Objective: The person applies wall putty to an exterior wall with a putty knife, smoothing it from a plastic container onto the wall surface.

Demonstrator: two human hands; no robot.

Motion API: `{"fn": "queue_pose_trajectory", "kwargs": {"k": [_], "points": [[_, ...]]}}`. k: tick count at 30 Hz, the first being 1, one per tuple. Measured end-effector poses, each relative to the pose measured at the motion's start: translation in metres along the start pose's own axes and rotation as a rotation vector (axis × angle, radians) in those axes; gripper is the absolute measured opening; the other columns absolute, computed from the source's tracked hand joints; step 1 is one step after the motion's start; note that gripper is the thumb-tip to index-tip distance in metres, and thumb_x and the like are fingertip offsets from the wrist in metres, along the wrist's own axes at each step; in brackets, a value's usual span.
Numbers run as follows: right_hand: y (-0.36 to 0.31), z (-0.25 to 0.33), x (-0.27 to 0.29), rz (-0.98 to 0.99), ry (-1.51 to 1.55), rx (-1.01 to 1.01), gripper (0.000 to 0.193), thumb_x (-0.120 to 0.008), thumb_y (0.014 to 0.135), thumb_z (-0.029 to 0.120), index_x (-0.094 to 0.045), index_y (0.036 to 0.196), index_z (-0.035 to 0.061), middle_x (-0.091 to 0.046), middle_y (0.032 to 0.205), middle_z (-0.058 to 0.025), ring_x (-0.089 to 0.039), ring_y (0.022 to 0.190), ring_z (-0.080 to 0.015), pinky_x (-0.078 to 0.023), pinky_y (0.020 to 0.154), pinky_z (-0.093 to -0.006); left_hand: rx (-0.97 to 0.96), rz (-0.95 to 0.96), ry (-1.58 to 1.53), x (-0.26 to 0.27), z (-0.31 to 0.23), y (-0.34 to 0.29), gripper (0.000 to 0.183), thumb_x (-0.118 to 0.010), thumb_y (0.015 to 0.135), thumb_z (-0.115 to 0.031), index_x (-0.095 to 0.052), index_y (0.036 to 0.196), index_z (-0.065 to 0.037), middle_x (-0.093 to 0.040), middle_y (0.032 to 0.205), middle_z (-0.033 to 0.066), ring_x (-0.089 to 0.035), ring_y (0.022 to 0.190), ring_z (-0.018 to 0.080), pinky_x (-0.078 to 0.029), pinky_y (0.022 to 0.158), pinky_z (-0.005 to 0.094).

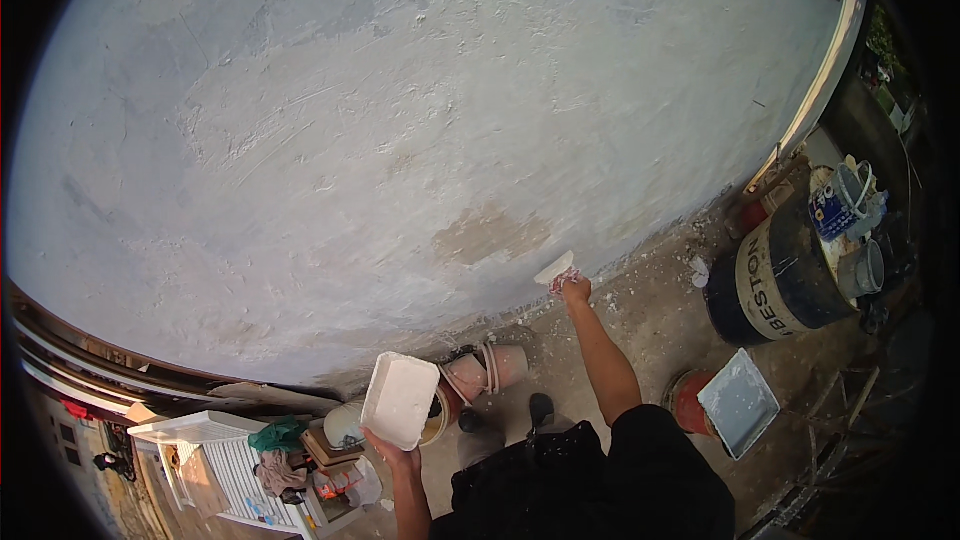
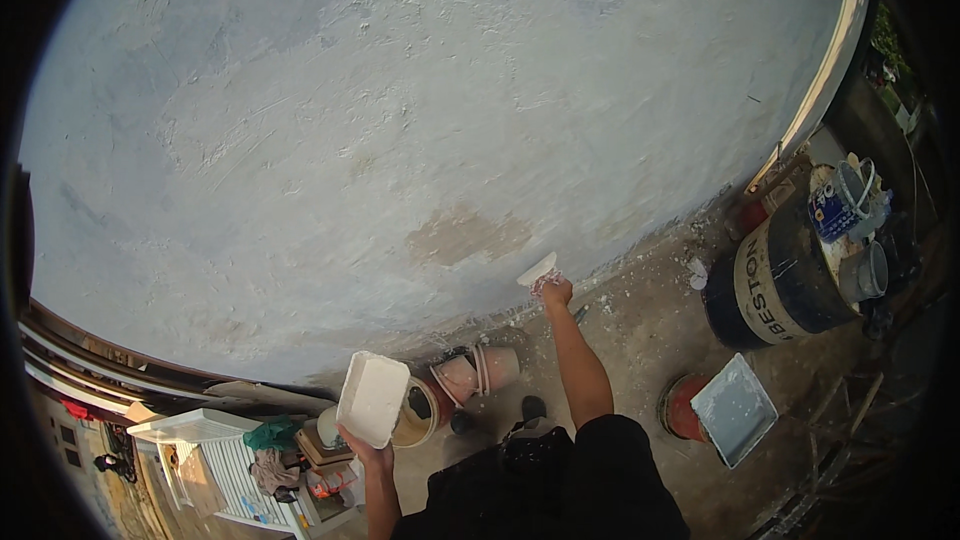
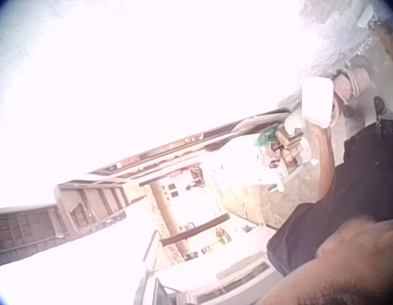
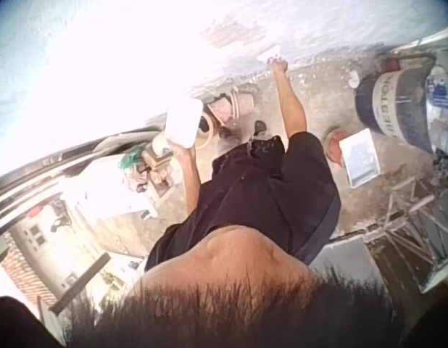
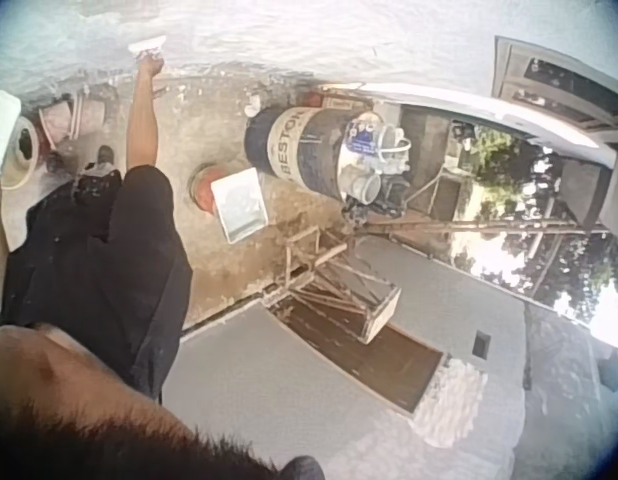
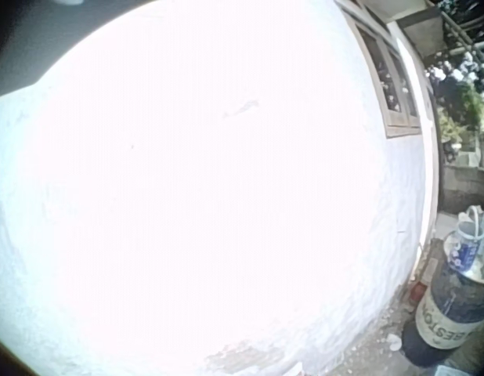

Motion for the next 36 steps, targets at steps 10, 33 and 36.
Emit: {"fn": "queue_pose_trajectory", "kwargs": {"k": [10,33,36], "points": [[-0.019,0.027,-0.099,0.081,0.142,0.182,0.023,-0.047,0.082,-0.007,-0.056,0.104,-0.0055,-0.06,0.093,-0.0094,-0.059,0.084,-0.0151,-0.049,0.066,-0.0252,-0.025,-0.085,-0.002,-0.016,-0.006,-0.004,0.063,-0.025,0.093,-0.058,-0.034,0.135,-0.012,-0.047,0.13,0.0061,-0.049,0.116,0.025,-0.043,0.093,0.0412],[-0.347,0.131,-0.086,0.547,-0.06,0.305,0.026,-0.046,0.084,-0.007,-0.057,0.108,-0.0025,-0.065,0.095,-0.0081,-0.064,0.078,-0.0131,-0.055,0.063,-0.0258,0.23,0.111,-0.106,-0.062,0.003,0.062,0.072,-0.024,0.091,-0.063,-0.033,0.136,-0.008,-0.046,0.131,0.0109,-0.049,0.117,0.0252,-0.04,0.098,0.0372],[-0.357,0.09,-0.076,0.541,-0.195,0.303,0.027,-0.046,0.084,-0.009,-0.058,0.108,-0.0029,-0.065,0.094,-0.0074,-0.064,0.076,-0.0114,-0.053,0.062,-0.0244,0.29,0.152,-0.128,-0.059,0.01,0.069,0.073,-0.023,0.091,-0.063,-0.034,0.136,-0.006,-0.047,0.13,0.0128,-0.05,0.117,0.026,-0.041,0.097,0.0379]]}}
Point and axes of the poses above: each hand's wrist, its own y-axis towards the middle knuckle, its own x-axis out of the back of the hand, z = x × y, the point moved 4 cm from there along y, towards the middle knuckle
